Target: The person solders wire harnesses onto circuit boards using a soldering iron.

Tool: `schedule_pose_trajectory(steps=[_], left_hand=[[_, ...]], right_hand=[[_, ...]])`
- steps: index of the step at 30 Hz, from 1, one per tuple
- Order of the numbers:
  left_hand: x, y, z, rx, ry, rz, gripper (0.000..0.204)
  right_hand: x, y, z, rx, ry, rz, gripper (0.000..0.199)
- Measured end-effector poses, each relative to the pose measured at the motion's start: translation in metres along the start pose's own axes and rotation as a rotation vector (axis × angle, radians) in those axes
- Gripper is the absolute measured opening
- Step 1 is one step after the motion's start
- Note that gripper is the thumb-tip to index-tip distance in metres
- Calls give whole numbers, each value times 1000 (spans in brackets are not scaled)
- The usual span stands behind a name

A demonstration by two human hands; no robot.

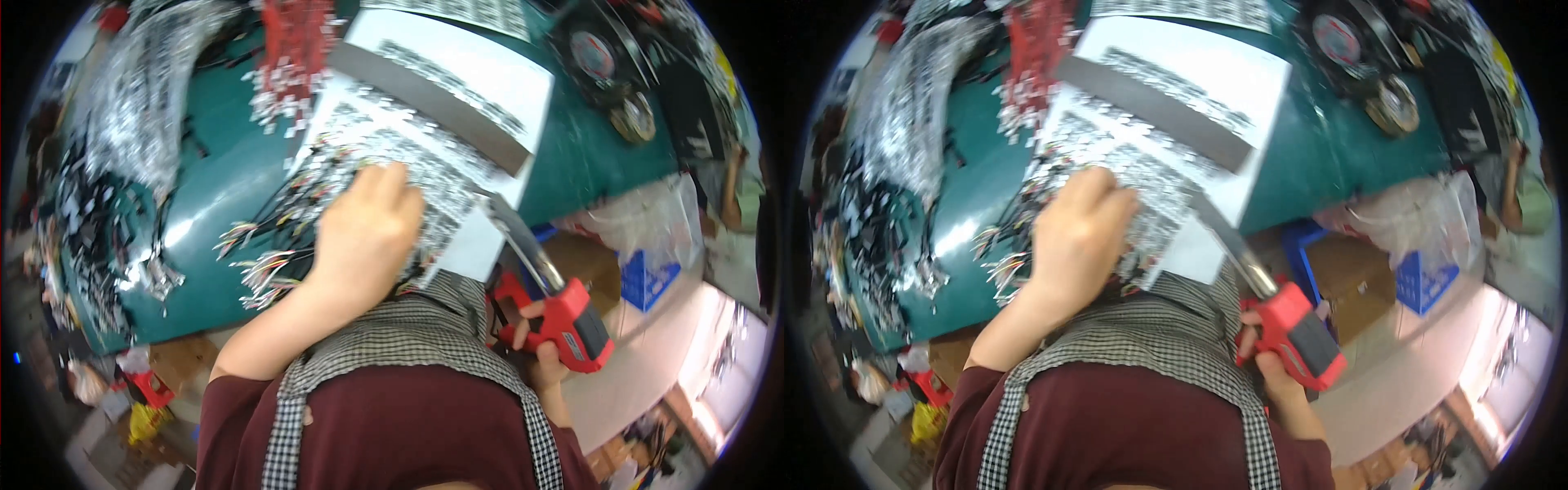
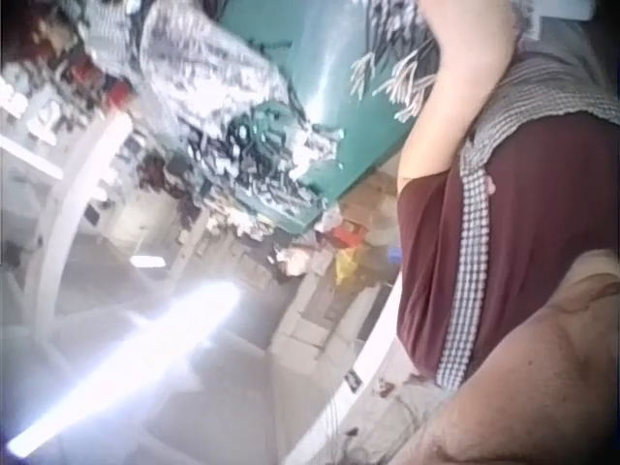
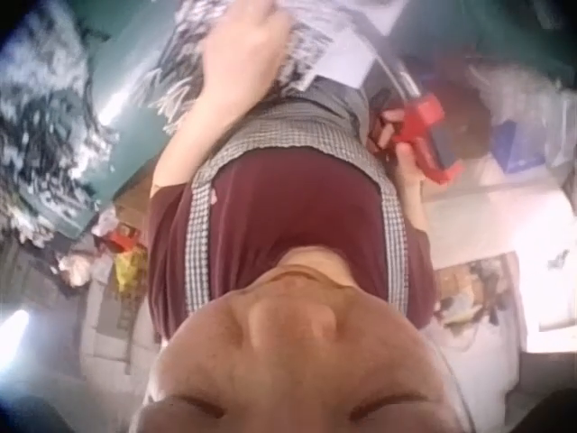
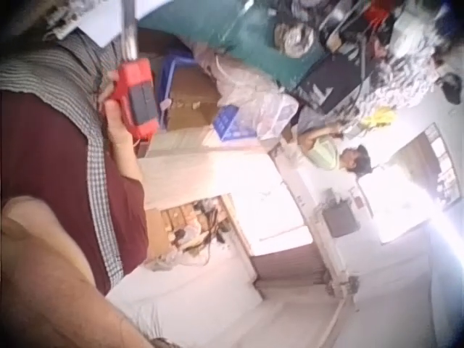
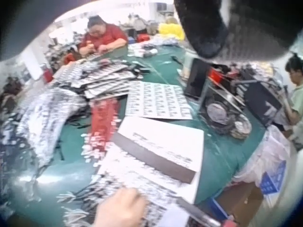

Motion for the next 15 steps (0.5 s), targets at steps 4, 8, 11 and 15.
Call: schedule_pose_trajectory(steps=[4, 8, 11, 15], left_hand=[[-12, -10, 6, 22, 79, 148, 23], [-1, -30, -17, -261, 29, 119, 22], [59, -74, -56, -366, 219, -143, 15], [168, -162, -107, -345, 442, -598, 13]], right_hand=[[0, -14, -3, -162, -147, -129, 63], [-14, -17, -20, -317, -162, -237, 64], [-14, -17, -21, -261, -211, -232, 62], [-7, -15, -8, -211, -226, -266, 62]])
Point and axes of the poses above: each hand's wrist, its own y-axis towards the middle knuckle, its own z-axis out of the palm, x = y × z, the point moved 5 cm from there along y, towards the middle knuckle, and after that the axes turned 13 degrees about z, right-handed, at the moved point
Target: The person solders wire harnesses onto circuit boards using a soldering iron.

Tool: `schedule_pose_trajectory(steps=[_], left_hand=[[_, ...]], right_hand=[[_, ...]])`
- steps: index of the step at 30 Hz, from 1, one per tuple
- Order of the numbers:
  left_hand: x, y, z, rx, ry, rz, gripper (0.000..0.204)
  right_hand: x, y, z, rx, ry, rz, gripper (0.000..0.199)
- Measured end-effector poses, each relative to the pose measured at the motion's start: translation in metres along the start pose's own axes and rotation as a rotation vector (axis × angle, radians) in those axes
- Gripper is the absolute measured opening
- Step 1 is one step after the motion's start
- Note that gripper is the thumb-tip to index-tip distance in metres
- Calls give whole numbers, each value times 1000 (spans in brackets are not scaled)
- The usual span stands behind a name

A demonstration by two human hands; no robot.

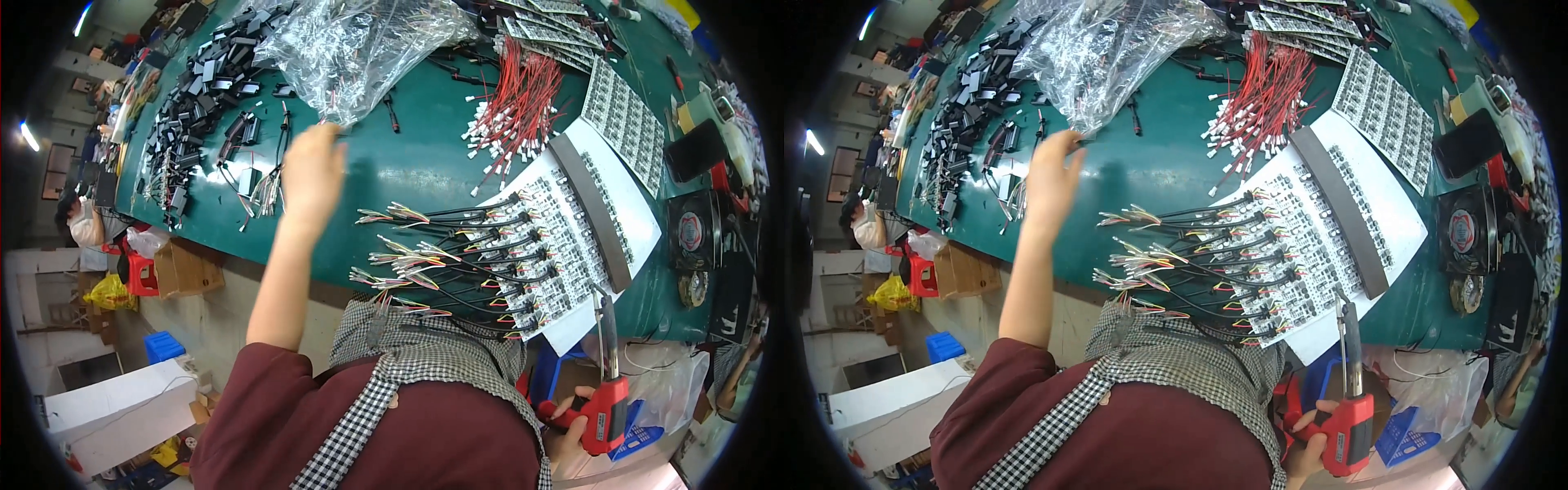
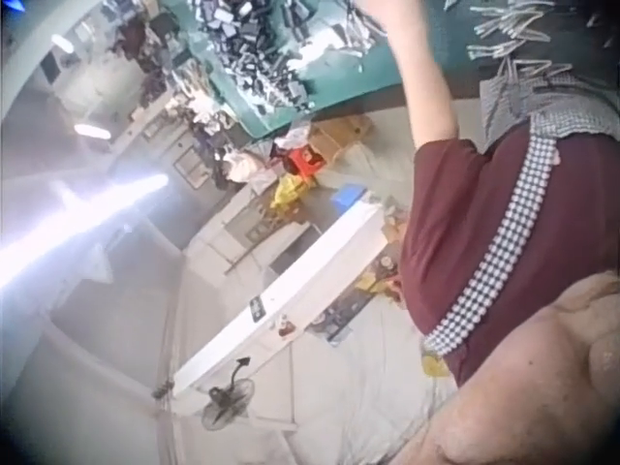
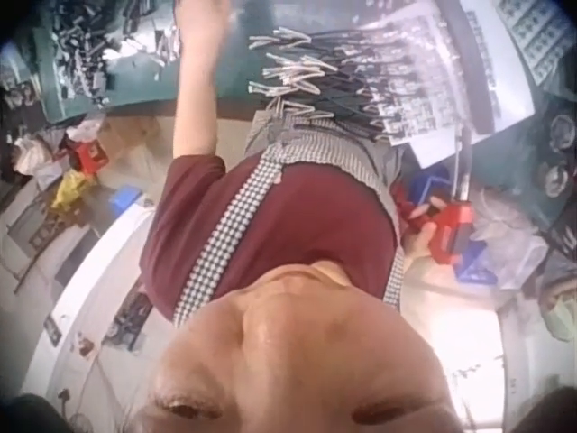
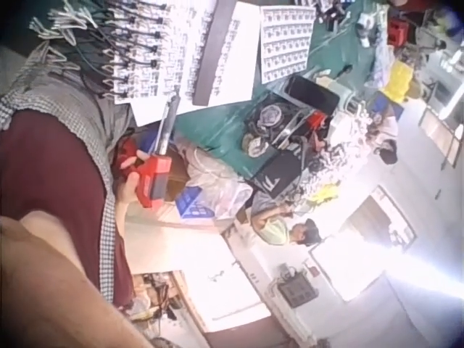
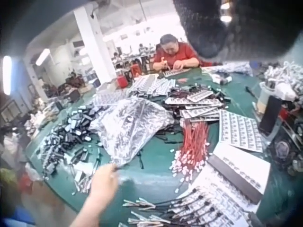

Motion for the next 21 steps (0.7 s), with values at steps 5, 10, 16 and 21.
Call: schedule_pose_trajectory(steps=[5, 10, 16, 21], left_hand=[[58, 0, 15, 35, 0, -29, 14], [76, 1, 16, 31, -48, -1, 12], [74, -1, 20, 104, -9, 50, 14], [100, -2, 10, 70, -174, -88, 11]], right_hand=[[1, -4, 9, 39, -11, 26, 64], [1, -10, 11, 31, -13, 0, 59], [2, -11, 17, 48, -5, 48, 57], [-1, -14, 13, 55, -47, 45, 57]])
Point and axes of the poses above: each hand's wrist, its own y-axis towards the middle knuckle, its own z-axis out of the palm, x = y × z, the point moved 5 cm from there along y, towards the middle knuckle, and after that the axes turned 13 degrees about z, right-handed, at the moved point
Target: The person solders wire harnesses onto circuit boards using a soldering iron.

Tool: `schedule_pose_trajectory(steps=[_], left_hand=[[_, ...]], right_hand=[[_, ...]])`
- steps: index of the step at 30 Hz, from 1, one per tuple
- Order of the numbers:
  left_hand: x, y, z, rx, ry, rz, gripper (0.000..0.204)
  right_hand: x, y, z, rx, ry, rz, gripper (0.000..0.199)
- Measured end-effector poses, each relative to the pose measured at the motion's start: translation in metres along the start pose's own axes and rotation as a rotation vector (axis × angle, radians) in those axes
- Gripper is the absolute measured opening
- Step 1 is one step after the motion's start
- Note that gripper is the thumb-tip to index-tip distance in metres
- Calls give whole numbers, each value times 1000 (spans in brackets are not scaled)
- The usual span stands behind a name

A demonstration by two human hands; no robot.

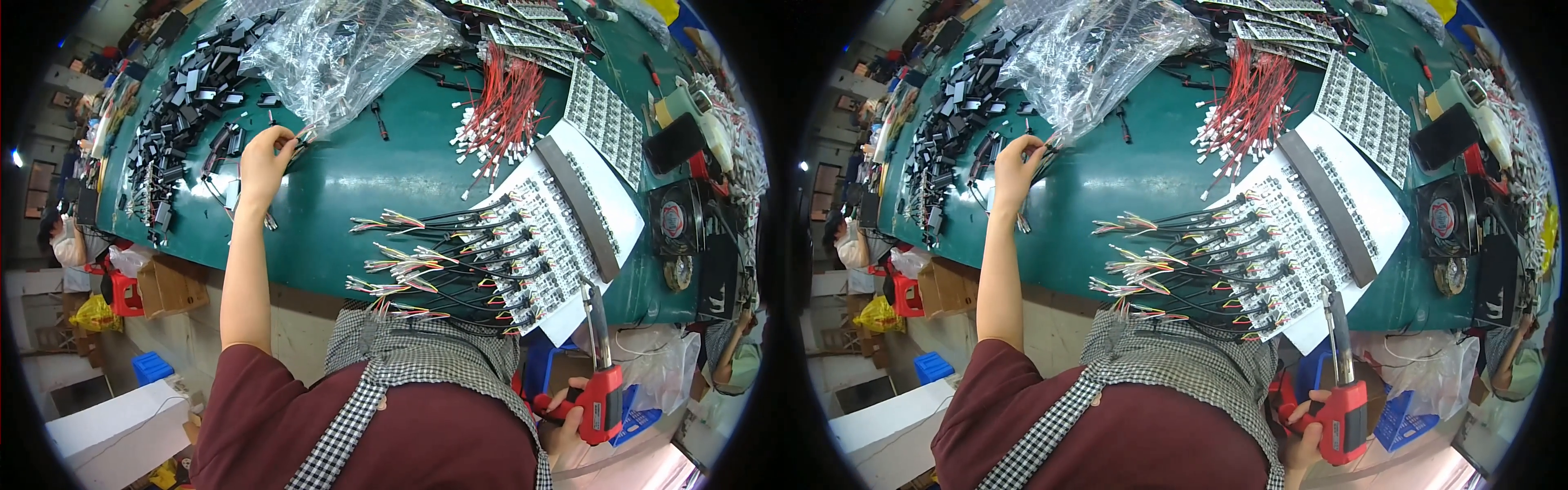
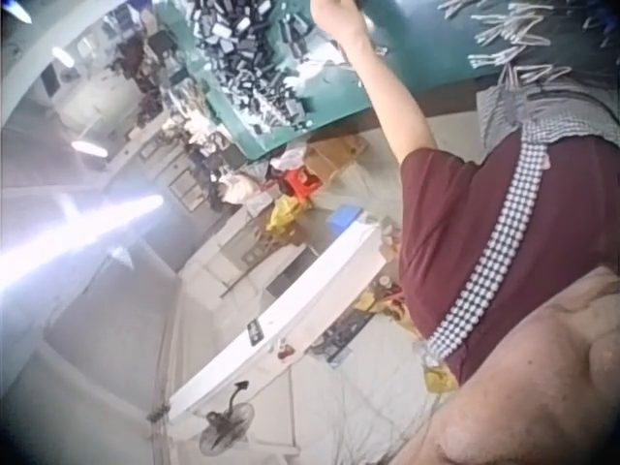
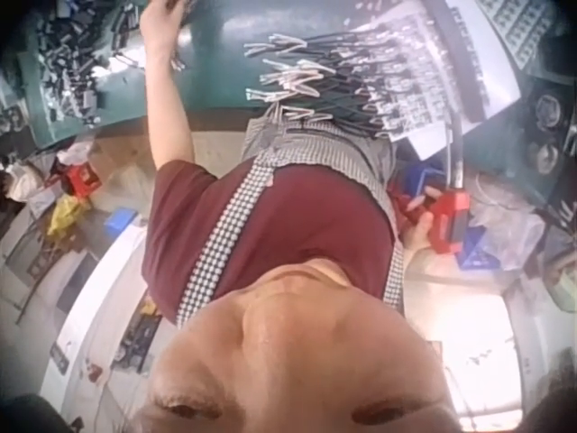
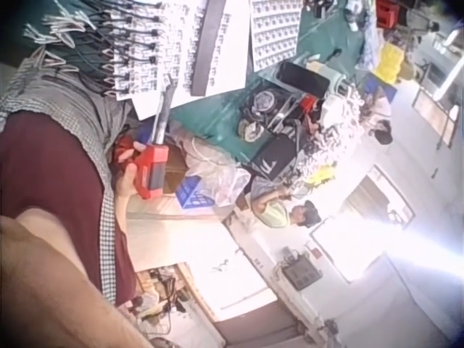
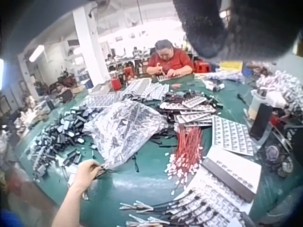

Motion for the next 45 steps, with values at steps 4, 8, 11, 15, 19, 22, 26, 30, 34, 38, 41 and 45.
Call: schedule_pose_trajectory(steps=[4, 8, 11, 15, 19, 22, 26, 30, 34, 38, 41, 45], left_hand=[[18, -1, -17, -113, -125, -101, 14], [27, 7, -30, -207, -393, -90, 18], [32, 2, -46, -178, -252, -165, 18], [18, 3, -46, -86, -47, -223, 18], [17, -2, 2, 412, 32, -233, 20], [13, -10, -4, 453, -51, -266, 20], [-10, -11, -30, 416, -436, -374, 29], [-48, 0, -72, 157, -514, -244, 24], [-64, -6, -93, -46, -868, -38, 18], [-53, -39, -56, 412, -946, 4, 22], [-38, -73, -37, 668, -752, -324, 34], [-33, -62, -30, 486, -631, -167, 24]], right_hand=[[7, 0, 3, -73, 16, -10, 59], [17, 0, 8, -92, 17, -94, 60], [17, 3, 7, -69, -12, -117, 59], [11, 3, 2, -38, -40, -82, 59], [17, 4, 9, -65, 13, -78, 57], [15, 4, 5, -66, 29, -77, 55], [17, 4, 5, -109, 42, -57, 53], [20, 7, 9, -22, 73, -115, 45], [20, 8, 9, -77, 36, -106, 53], [17, 10, 6, -86, 45, -99, 54], [16, 11, 4, -45, 56, -80, 54], [19, 10, 4, -92, 42, -101, 56]])
Point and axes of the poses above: each hand's wrist, its own y-axis towards the middle knuckle, its own z-axis out of the palm, x = y × z, the point moved 5 cm from there along y, towards the middle knuckle, and after that the axes turned 13 degrees about z, right-handed, at the moved point
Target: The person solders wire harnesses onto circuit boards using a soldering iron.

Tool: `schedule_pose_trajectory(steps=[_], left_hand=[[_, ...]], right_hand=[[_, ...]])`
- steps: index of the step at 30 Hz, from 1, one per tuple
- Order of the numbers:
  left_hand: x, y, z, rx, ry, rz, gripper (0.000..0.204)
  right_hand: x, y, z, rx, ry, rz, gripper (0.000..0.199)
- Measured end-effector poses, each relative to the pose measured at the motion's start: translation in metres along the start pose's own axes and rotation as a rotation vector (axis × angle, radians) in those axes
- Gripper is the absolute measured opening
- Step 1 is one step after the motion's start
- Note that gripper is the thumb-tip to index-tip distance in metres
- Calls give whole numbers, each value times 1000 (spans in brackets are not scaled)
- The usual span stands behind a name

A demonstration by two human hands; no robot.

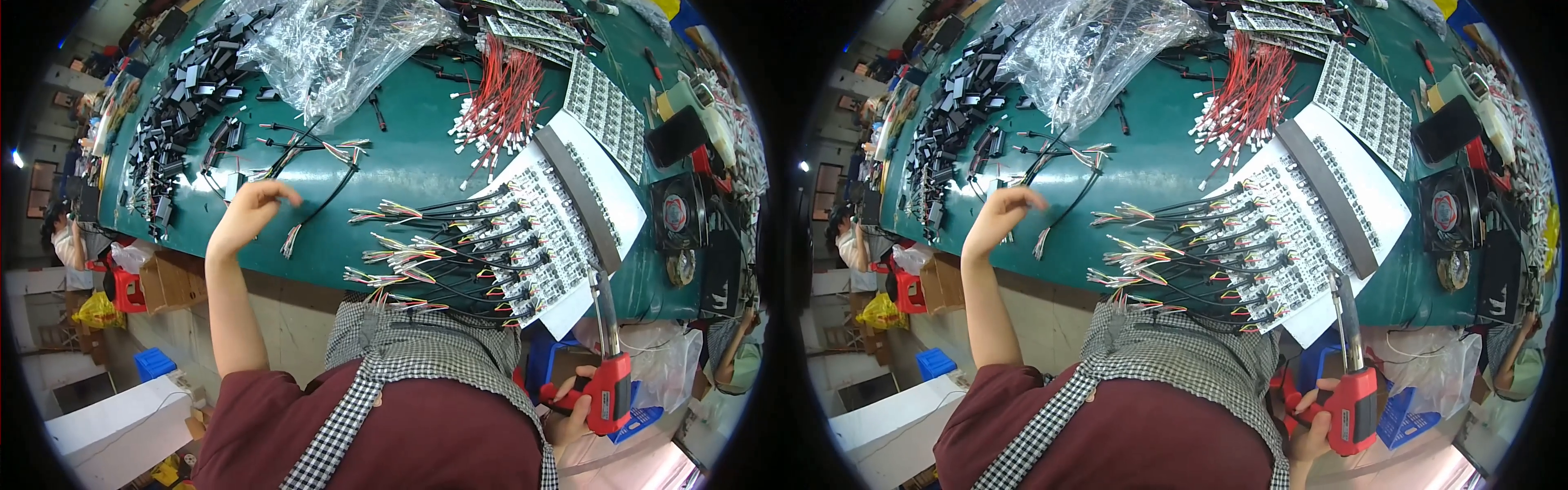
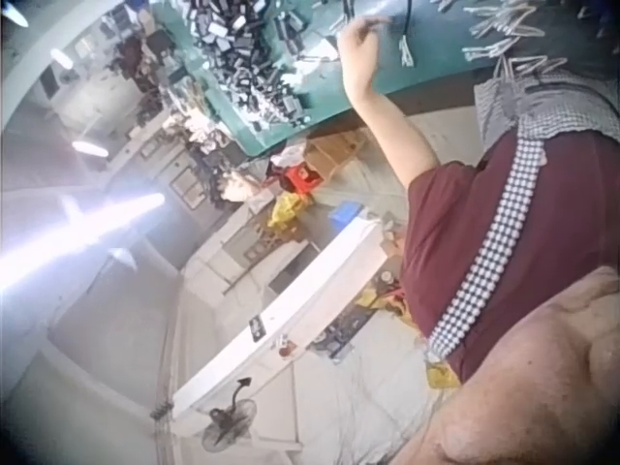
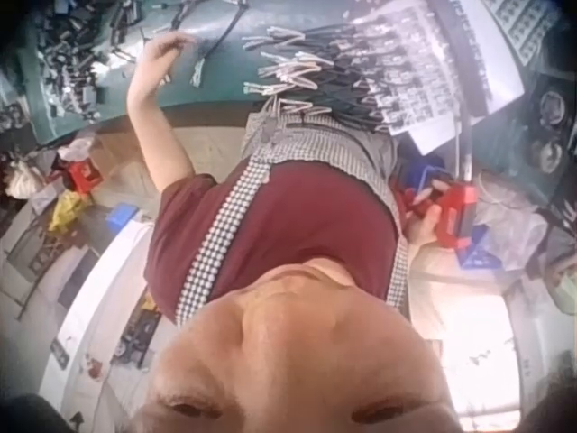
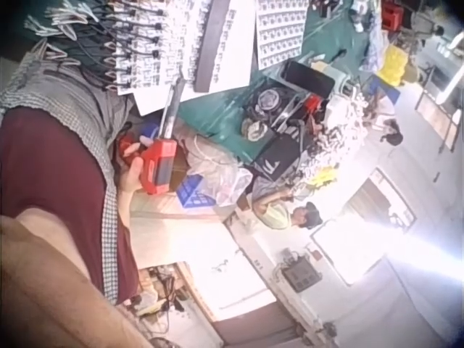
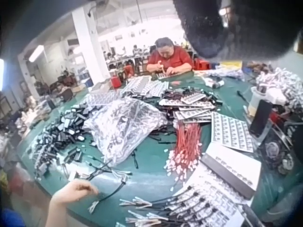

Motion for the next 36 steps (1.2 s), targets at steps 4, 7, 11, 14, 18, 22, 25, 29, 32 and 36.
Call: schedule_pose_trajectory(steps=[4, 7, 11, 14, 18, 22, 25, 29, 32, 36], left_hand=[[-25, 46, 42, -297, 238, 161, 21], [-18, 67, 69, -265, 518, -31, 21], [-1, 58, 61, -327, 15, 103, 10], [-80, 47, 67, -319, -361, 146, 21], [-188, 40, 155, 306, -850, 261, 26], [-195, 33, 225, 632, -933, -122, 20], [-194, 32, 244, 710, -1024, -97, 20], [-194, 33, 250, 666, -974, -53, 22], [-193, 36, 255, 626, -913, -31, 23], [-188, 34, 261, 583, -848, 53, 19]], right_hand=[[-3, -1, 1, 65, -1, -3, 58], [0, -5, 2, 63, 7, -4, 58], [-4, -3, 1, 148, 168, 7, 48], [0, 5, 7, 122, 330, 25, 48], [31, 19, 31, 202, 193, 29, 51], [45, 31, 52, 335, 109, 55, 43], [40, 35, 58, 293, 83, 89, 54], [32, 40, 62, 402, 75, 38, 73], [30, 45, 63, 334, 178, 139, 76], [29, 45, 68, 302, 263, 237, 77]])
Point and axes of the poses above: each hand's wrist, its own y-axis towards the middle knuckle, its own z-axis out of the palm, x = y × z, the point moved 5 cm from there along y, towards the middle knuckle, and after that the axes turned 13 degrees about z, right-handed, at the moved point
